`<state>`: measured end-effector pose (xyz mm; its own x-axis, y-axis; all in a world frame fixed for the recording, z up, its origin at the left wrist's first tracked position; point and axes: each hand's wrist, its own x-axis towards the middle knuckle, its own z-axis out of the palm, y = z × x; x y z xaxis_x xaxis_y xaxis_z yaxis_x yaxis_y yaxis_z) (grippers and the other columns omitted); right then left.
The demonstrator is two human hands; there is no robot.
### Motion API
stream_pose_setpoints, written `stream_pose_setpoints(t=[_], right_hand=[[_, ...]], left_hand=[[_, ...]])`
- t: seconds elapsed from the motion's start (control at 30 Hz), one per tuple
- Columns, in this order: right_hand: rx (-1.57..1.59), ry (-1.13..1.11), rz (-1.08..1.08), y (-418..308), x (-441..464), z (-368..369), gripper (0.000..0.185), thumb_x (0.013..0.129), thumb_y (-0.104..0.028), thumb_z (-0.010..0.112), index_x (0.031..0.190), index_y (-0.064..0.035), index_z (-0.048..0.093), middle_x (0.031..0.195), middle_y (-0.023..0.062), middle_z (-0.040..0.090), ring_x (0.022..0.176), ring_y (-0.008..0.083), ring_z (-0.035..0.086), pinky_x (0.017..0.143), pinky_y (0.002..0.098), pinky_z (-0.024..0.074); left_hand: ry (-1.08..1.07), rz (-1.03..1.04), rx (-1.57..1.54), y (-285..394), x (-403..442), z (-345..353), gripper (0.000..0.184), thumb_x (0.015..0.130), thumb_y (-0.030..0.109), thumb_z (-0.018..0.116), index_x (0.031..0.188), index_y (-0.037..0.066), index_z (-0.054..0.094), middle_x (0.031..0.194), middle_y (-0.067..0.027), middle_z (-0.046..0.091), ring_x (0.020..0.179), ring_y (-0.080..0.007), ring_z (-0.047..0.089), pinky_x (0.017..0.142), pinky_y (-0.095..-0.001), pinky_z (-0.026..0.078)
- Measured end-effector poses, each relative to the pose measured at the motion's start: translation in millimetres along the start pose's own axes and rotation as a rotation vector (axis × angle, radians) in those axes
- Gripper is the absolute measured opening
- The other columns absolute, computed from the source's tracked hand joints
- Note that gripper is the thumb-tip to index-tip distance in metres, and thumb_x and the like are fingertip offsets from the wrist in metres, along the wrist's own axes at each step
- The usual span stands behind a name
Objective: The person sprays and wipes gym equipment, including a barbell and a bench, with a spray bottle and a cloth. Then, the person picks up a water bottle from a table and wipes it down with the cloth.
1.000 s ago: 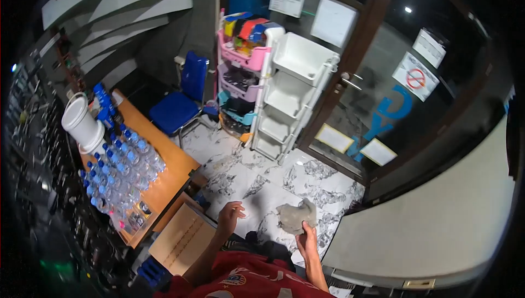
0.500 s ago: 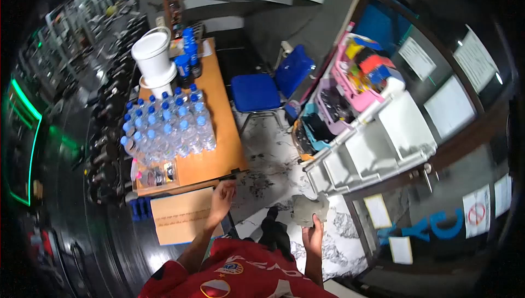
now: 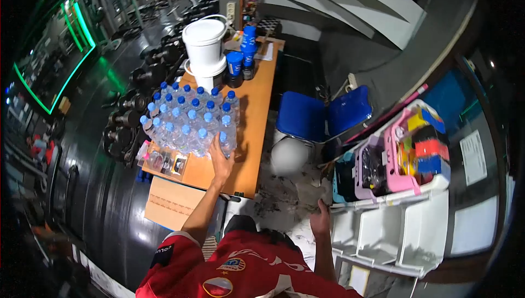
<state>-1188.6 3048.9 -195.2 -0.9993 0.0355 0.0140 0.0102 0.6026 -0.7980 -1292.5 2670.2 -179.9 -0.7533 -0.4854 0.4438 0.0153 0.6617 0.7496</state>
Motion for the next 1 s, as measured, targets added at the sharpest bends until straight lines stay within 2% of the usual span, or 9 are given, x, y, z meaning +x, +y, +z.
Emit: stream_pose_setpoints(t=[0.1, 0.27, 0.37, 0.4, 0.47, 0.67, 0.77, 0.87, 1.0], right_hand=[[0.906, -0.013, 0.175, 25.3, 49.4, 15.0, 0.044, 0.081, 0.001, 0.062, 0.123, -0.0016, 0.050, 0.126, 0.0180, 0.051, 0.116, 0.0258, 0.049, 0.099, 0.0362, 0.0380], [0.019, -0.297, 0.049, -51.0, 82.7, 14.0, 0.046, 0.085, -0.009, 0.062, 0.128, -0.0063, 0.046, 0.131, 0.0112, 0.049, 0.121, 0.0238, 0.046, 0.104, 0.0373, 0.0335], [1.324, -0.182, 0.492, -66.5, 104.7, 47.2, 0.049, 0.082, -0.010, 0.065, 0.127, -0.0003, 0.048, 0.126, 0.0210, 0.049, 0.112, 0.0278, 0.051, 0.096, 0.0400, 0.0419], [1.309, -0.216, 0.493, -60.5, 111.8, 54.4, 0.049, 0.082, -0.010, 0.065, 0.127, -0.0003, 0.048, 0.126, 0.0210, 0.049, 0.112, 0.0278, 0.051, 0.096, 0.0400, 0.0419], [0.008, -0.302, -0.232, -62.5, 117.2, 61.7, 0.046, 0.080, -0.012, 0.069, 0.121, 0.0000, 0.051, 0.124, 0.0217, 0.050, 0.114, 0.0320, 0.051, 0.096, 0.0413, 0.0421], [0.128, -0.514, -0.328, -72.9, 157.3, 82.3, 0.039, 0.079, -0.003, 0.067, 0.114, 0.0019, 0.050, 0.115, 0.0177, 0.057, 0.108, 0.0267, 0.055, 0.096, 0.0358, 0.0408], [0.498, -0.714, -0.257, -85.0, 180.9, 93.2, 0.037, 0.084, -0.012, 0.062, 0.117, 0.0004, 0.050, 0.116, 0.0147, 0.057, 0.109, 0.0276, 0.054, 0.096, 0.0379, 0.0412], [1.180, -1.011, 0.571, -121.8, 213.2, 98.5, 0.046, 0.090, -0.031, 0.046, 0.128, -0.0054, 0.047, 0.124, 0.0093, 0.055, 0.115, 0.0265, 0.052, 0.100, 0.0419, 0.0394], [1.115, -1.192, 0.589, -131.2, 246.1, 103.8, 0.047, 0.092, -0.030, 0.049, 0.132, -0.0047, 0.042, 0.130, 0.0096, 0.050, 0.121, 0.0253, 0.047, 0.103, 0.0408, 0.0348]], left_hand=[[0.066, -0.023, 0.024, 0.7, 0.0, 4.7, 0.073, 0.073, 0.005, 0.070, 0.136, -0.001, 0.032, 0.129, -0.0248, 0.040, 0.119, -0.0419, 0.038, 0.104, -0.0461, 0.029], [0.145, -0.110, -0.022, -19.4, -12.1, 30.8, 0.071, 0.068, 0.007, 0.075, 0.128, -0.002, 0.039, 0.119, -0.0239, 0.049, 0.109, -0.0402, 0.048, 0.093, -0.0444, 0.039], [0.190, -0.130, -0.121, -38.3, -17.6, 41.5, 0.064, 0.064, 0.007, 0.078, 0.119, -0.002, 0.047, 0.108, -0.0216, 0.056, 0.101, -0.0390, 0.055, 0.087, -0.0432, 0.044], [0.149, -0.203, -0.292, -47.9, -19.1, 45.8, 0.060, 0.064, 0.007, 0.078, 0.116, -0.002, 0.050, 0.105, -0.0210, 0.058, 0.099, -0.0384, 0.056, 0.086, -0.0433, 0.045], [0.217, -0.259, -0.414, -40.7, -20.0, 43.4, 0.058, 0.063, 0.007, 0.077, 0.114, -0.002, 0.052, 0.102, -0.0203, 0.060, 0.096, -0.0372, 0.058, 0.084, -0.0428, 0.047], [0.112, -0.260, -0.009, -43.3, -28.2, 41.8, 0.066, 0.057, 0.012, 0.082, 0.115, 0.002, 0.052, 0.101, -0.0131, 0.057, 0.096, -0.0301, 0.057, 0.088, -0.0387, 0.045], [0.030, -0.283, -0.049, -29.1, -48.0, 32.4, 0.064, 0.056, 0.022, 0.083, 0.109, 0.002, 0.056, 0.097, -0.0150, 0.055, 0.093, -0.0355, 0.055, 0.084, -0.0432, 0.044], [-0.029, -0.288, -0.036, -17.4, -66.9, 30.9, 0.059, 0.057, 0.030, 0.083, 0.103, 0.002, 0.059, 0.095, -0.0145, 0.053, 0.089, -0.0366, 0.053, 0.079, -0.0452, 0.043], [0.087, -0.358, -0.195, 2.8, -90.2, 49.9, 0.057, 0.064, 0.033, 0.082, 0.106, 0.002, 0.057, 0.095, -0.0150, 0.058, 0.087, -0.0334, 0.057, 0.078, -0.0415, 0.046]])
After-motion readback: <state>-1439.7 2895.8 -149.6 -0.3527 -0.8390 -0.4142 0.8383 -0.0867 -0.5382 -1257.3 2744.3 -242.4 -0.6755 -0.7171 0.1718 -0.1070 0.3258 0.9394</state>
